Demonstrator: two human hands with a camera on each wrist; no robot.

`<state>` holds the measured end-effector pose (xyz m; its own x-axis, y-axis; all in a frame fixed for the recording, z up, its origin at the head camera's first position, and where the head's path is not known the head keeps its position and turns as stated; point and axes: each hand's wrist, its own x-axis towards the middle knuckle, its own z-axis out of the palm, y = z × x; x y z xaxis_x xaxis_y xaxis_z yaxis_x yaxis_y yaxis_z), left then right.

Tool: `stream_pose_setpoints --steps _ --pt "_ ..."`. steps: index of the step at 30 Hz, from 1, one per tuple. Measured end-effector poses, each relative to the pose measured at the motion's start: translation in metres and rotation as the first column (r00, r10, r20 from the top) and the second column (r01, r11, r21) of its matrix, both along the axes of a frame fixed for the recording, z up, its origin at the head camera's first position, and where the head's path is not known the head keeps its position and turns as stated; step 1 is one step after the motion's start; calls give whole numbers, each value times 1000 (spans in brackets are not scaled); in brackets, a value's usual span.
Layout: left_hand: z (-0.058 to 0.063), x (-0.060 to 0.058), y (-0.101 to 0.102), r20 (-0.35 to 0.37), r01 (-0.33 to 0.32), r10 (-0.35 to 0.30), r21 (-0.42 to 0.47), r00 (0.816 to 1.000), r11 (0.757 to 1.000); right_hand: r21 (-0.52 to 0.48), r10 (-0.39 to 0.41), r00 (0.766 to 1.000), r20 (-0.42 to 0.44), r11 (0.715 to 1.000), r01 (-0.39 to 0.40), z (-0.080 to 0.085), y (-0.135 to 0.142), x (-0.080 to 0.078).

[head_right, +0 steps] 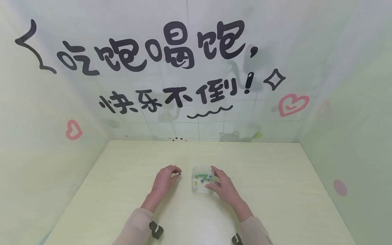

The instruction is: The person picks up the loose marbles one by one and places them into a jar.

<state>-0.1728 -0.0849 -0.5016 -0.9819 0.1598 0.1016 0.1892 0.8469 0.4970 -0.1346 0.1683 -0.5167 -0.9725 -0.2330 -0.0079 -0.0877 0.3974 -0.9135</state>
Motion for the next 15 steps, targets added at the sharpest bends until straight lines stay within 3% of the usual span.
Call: stream_pose_setpoints --steps 9,15 --pt "19 4 12 -18 51 -51 9 999 999 -2 3 1000 -3 1000 -3 -1 -1 -2" --pt "22 9 23 -39 97 -97 17 995 995 -12 4 1000 6 1000 -4 0 -2 -1"
